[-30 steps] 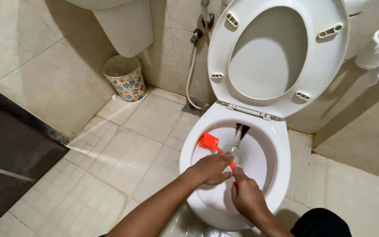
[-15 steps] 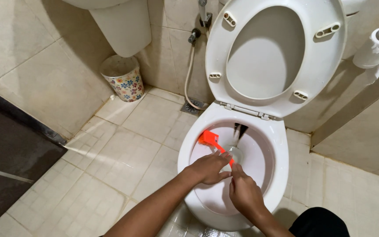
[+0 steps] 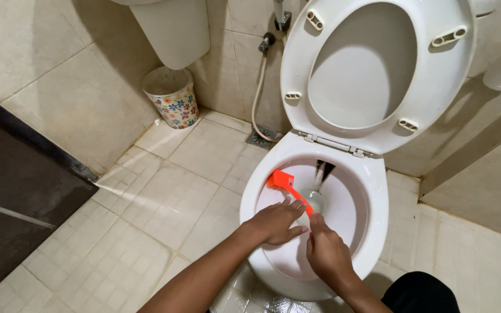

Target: The person scrubs the inside of a toilet bowl with an orange toilet brush while water runs from a handheld sprayer. The person moves around the bowl to scrub different areas.

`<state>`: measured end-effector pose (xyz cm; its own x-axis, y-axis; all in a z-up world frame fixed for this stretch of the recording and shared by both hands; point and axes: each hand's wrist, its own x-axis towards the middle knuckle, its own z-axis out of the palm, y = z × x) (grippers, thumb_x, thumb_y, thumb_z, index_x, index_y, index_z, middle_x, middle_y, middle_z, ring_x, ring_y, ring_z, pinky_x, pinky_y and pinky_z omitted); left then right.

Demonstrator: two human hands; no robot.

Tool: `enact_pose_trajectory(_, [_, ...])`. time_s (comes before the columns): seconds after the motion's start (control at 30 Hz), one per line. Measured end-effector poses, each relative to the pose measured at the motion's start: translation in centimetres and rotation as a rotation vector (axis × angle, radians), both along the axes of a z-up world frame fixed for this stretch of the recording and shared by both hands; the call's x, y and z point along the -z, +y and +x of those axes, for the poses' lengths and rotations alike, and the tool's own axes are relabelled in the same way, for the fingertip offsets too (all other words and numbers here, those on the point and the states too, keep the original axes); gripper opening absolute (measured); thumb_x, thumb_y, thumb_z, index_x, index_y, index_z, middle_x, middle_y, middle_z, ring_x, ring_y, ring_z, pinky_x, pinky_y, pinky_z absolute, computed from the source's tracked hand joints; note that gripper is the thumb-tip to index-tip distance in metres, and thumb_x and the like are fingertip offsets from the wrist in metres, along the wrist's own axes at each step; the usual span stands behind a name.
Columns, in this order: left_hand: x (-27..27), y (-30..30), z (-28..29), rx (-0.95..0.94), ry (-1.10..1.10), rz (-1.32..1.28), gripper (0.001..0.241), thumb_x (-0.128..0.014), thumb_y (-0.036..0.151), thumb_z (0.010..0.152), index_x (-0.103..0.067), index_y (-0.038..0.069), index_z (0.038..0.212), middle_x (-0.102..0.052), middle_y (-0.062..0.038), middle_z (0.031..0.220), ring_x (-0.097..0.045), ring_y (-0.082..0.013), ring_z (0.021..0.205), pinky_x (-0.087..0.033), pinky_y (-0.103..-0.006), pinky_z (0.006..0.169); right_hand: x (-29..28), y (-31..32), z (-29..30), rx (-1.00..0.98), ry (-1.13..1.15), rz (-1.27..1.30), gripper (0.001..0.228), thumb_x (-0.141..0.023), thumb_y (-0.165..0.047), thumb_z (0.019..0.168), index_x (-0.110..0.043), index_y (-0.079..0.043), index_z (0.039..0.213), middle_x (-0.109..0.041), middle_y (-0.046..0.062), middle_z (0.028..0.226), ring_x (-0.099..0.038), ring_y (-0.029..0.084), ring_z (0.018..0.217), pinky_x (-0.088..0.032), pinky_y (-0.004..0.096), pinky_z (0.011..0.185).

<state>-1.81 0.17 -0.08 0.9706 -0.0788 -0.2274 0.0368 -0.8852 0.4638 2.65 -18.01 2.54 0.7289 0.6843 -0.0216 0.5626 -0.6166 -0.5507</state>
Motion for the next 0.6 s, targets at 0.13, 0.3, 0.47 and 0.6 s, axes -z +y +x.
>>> enact_pose_trajectory(0.13, [-0.7,0.0,-1.1,-0.009,0.002,0.015,0.074,-0.049,0.049,0.102,-0.034,0.003,0.158,-0.033,-0.018,0.165,-0.029,-0.0437,0.151,-0.029,-0.048,0.122,1.3,0.3,1.7,0.028,-0.032,-0.037,0.046,-0.058,-0.007,0.09,-0.047,0.0,0.134,-0.07,0.025,0.11,-0.071,0.045,0.084,-0.057,0.056,0.074])
enact_pose_trajectory(0.3, [-0.3,0.5,-1.1,-0.047,0.021,-0.028,0.075,-0.051,0.047,0.101,-0.03,0.003,0.158,-0.03,-0.017,0.165,-0.025,-0.0416,0.153,-0.027,-0.0474,0.122,0.4,0.7,1.9,0.037,-0.024,-0.043,0.046,-0.058,-0.006,0.088,-0.046,-0.001,0.133,-0.069,0.023,0.112,-0.071,0.045,0.083,-0.057,0.057,0.071])
enact_pose_trajectory(0.47, [-1.4,0.7,0.1,-0.027,-0.024,-0.041,0.073,-0.051,0.045,0.102,-0.03,0.005,0.159,-0.026,-0.017,0.167,-0.025,-0.0401,0.153,-0.025,-0.0466,0.122,-0.7,1.1,1.7,0.039,-0.004,0.012,0.043,-0.056,-0.004,0.089,-0.048,-0.001,0.131,-0.069,0.024,0.111,-0.071,0.046,0.081,-0.057,0.057,0.071])
enact_pose_trajectory(0.6, [-1.7,0.8,1.3,0.018,-0.069,-0.048,0.07,-0.052,0.043,0.102,-0.033,0.004,0.157,-0.027,-0.015,0.17,-0.027,-0.0359,0.155,-0.027,-0.0457,0.123,-0.9,1.3,1.7,0.072,0.028,0.025,0.044,-0.056,-0.003,0.088,-0.048,-0.001,0.131,-0.071,0.023,0.107,-0.071,0.045,0.083,-0.056,0.057,0.072])
